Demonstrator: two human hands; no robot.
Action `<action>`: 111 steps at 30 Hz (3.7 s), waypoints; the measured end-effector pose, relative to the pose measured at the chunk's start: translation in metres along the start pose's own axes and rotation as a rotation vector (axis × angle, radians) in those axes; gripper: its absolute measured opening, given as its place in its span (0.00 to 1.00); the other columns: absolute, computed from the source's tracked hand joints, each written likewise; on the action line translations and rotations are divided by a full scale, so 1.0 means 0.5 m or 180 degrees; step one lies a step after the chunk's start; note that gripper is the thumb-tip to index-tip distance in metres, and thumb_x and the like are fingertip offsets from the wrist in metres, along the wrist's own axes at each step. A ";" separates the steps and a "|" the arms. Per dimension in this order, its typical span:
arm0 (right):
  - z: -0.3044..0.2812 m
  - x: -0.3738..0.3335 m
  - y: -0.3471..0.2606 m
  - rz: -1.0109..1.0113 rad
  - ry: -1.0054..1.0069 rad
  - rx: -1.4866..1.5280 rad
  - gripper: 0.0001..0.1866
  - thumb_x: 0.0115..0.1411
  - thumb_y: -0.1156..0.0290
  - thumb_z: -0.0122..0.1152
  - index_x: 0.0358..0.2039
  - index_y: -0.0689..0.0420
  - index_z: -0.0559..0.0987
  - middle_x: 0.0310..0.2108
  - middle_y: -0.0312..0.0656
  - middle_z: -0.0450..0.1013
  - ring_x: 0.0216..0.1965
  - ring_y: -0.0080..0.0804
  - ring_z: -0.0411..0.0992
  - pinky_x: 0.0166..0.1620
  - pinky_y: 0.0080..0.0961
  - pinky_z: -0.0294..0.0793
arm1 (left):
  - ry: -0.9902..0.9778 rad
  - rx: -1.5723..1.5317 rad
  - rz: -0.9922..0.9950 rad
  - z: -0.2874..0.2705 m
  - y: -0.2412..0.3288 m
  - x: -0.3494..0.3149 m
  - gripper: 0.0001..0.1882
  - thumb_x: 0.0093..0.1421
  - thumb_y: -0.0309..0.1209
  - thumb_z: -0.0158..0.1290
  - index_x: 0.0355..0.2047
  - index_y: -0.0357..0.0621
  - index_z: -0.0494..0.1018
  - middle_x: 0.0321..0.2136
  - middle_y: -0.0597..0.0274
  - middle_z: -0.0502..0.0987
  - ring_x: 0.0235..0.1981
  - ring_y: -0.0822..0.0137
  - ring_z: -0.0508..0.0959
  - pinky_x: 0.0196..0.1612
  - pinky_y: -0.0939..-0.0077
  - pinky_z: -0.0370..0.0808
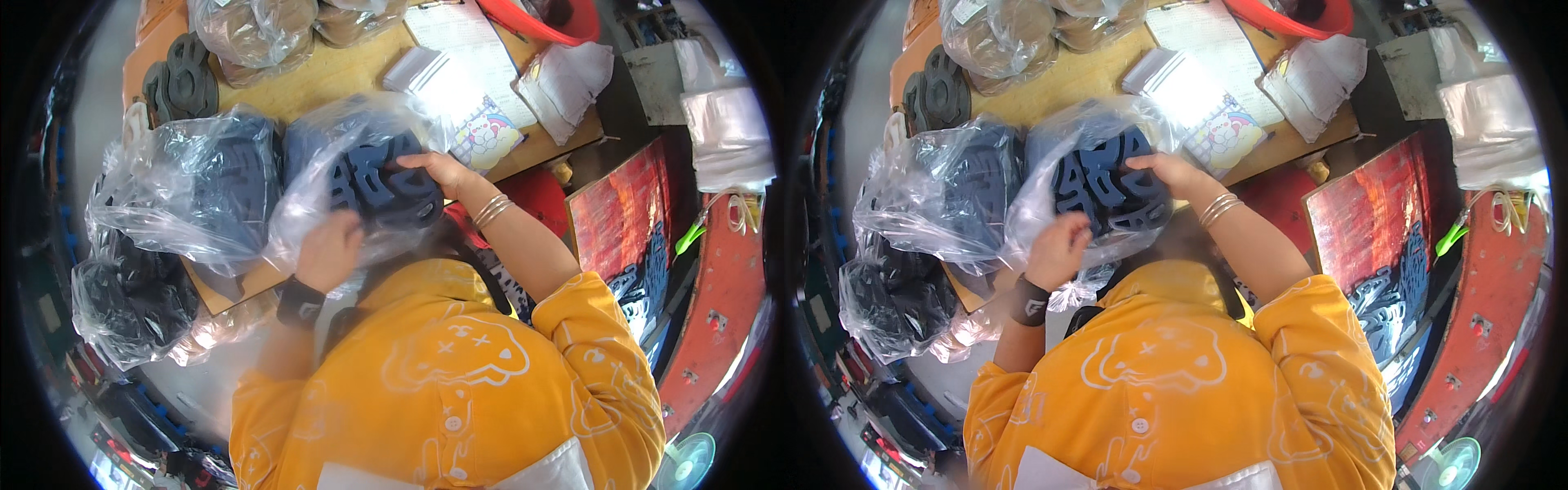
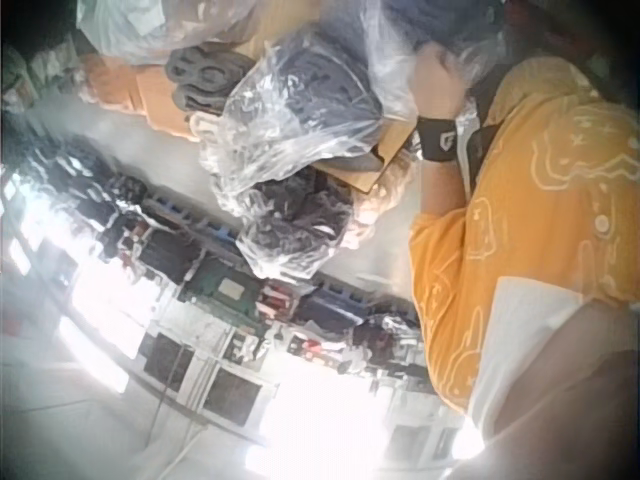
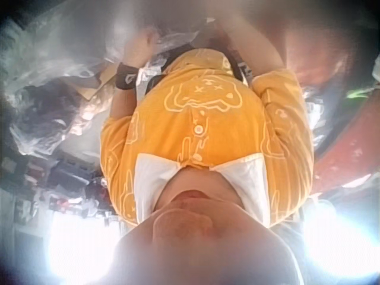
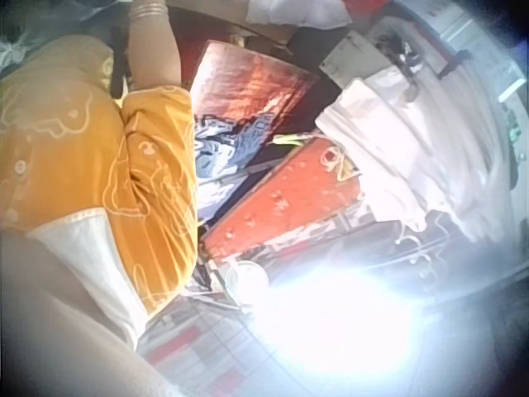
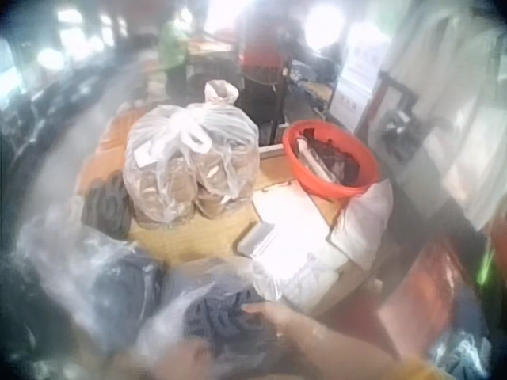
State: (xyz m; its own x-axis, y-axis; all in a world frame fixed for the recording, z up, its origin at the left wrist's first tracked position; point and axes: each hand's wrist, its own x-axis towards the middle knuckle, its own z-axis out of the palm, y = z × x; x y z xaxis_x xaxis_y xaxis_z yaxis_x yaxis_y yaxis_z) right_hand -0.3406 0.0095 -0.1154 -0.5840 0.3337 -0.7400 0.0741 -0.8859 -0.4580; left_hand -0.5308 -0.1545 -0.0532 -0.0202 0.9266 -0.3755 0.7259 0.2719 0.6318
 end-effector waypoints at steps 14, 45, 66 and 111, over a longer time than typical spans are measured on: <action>0.026 -0.038 0.032 -0.1599 0.1315 -0.3110 0.35 0.51 0.60 0.68 0.55 0.67 0.68 0.46 0.55 0.74 0.45 0.45 0.73 0.50 0.34 0.71 | 0.1057 0.0054 -0.0032 0.015 -0.026 0.294 0.28 0.62 0.38 0.48 0.55 0.29 0.62 0.53 0.31 0.66 0.53 0.39 0.68 0.55 0.53 0.66; -0.022 -0.238 0.159 -0.0984 0.0988 -0.7092 0.07 0.53 0.65 0.57 0.27 0.48 0.83 0.33 0.34 0.78 0.42 0.31 0.72 0.47 0.32 0.65 | -0.0417 0.2257 0.1252 0.124 0.093 0.111 0.20 0.44 0.33 0.64 0.34 0.39 0.69 0.23 0.49 0.79 0.27 0.49 0.81 0.31 0.57 0.77; 0.040 -0.357 0.074 -0.2145 0.0623 -0.6328 0.13 0.53 0.68 0.58 0.40 0.55 0.78 0.40 0.41 0.76 0.47 0.39 0.71 0.47 0.36 0.69 | -0.0256 0.2708 0.1490 0.147 0.083 0.104 0.17 0.46 0.41 0.60 0.34 0.46 0.73 0.31 0.60 0.75 0.37 0.60 0.76 0.37 0.63 0.74; 0.046 0.079 -0.078 -0.1390 0.0710 -0.3295 0.30 0.63 0.52 0.50 0.57 0.63 0.69 0.56 0.56 0.68 0.58 0.51 0.65 0.59 0.37 0.62 | 0.0664 -0.3443 -0.1357 -0.018 -0.077 0.409 0.16 0.67 0.38 0.42 0.47 0.41 0.69 0.42 0.61 0.74 0.41 0.67 0.74 0.46 0.73 0.71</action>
State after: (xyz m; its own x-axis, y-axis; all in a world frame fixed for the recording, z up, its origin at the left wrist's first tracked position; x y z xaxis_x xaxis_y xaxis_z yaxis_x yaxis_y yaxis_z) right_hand -0.3850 0.0498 -0.1155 -0.5747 0.6890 -0.4417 0.5905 -0.0246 -0.8067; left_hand -0.5693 0.0267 -0.1483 -0.3048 0.7050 -0.6404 -0.3244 0.5554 0.7657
